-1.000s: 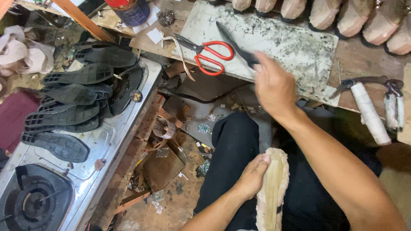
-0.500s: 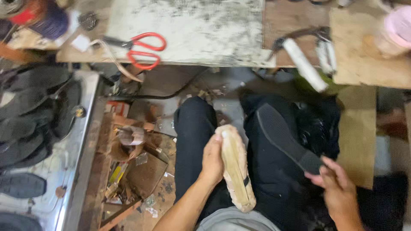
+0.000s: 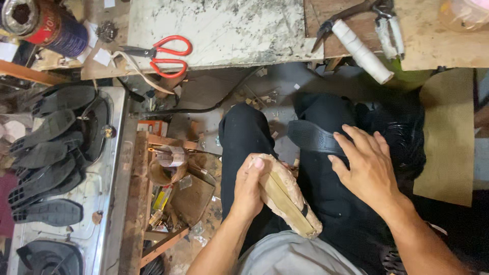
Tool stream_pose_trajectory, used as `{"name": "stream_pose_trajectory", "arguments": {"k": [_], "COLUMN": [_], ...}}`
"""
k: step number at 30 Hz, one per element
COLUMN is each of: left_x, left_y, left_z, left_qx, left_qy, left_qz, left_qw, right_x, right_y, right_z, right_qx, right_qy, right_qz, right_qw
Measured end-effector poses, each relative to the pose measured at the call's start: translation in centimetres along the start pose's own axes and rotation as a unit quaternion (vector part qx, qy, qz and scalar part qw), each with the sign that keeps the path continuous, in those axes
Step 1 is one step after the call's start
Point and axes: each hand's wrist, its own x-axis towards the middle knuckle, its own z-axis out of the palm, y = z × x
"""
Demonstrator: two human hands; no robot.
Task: The person sits on the floor and attaches rubber soles to shoe uppers, pressing and hammering the sole onto the shoe with a hammer, trimming the sole edge with a knife, and placing the finished shoe on a shelf with other completed shoes.
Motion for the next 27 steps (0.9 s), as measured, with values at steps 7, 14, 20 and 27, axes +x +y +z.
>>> {"name": "stream_pose_trajectory", "arguments": {"k": [7, 14, 20, 27], "left_x": [0.5, 1.0, 0.3, -0.7], "left_y": [-0.6, -1.0, -0.2, 0.6], "left_z": [0.1, -0.5, -1.1, 0.3], "left_qx": [0.123, 0.067, -0.078, -0.024], "left_qy": [0.06, 0.0, -0.084, -0.123], "left_qz": [0.025, 0.054, 0.002, -0.007], "left_qw": [0.99, 0.996, 0.993, 0.992], "right_x": [0.5, -0.7, -7.6, -10.8], "right_y": [-1.1, 0.5, 1.1, -1.4], "right_z": [-0.5, -1.1, -1.6, 0.5], "right_qx": [0.006, 0.249, 0.538, 0.657], "right_qy": [-0.028, -0.153, -0.181, -0.267], "right_qz": [0.055, 0.266, 0.309, 0.303], "right_qw": [0.998, 0.919, 0.763, 0.637]}}
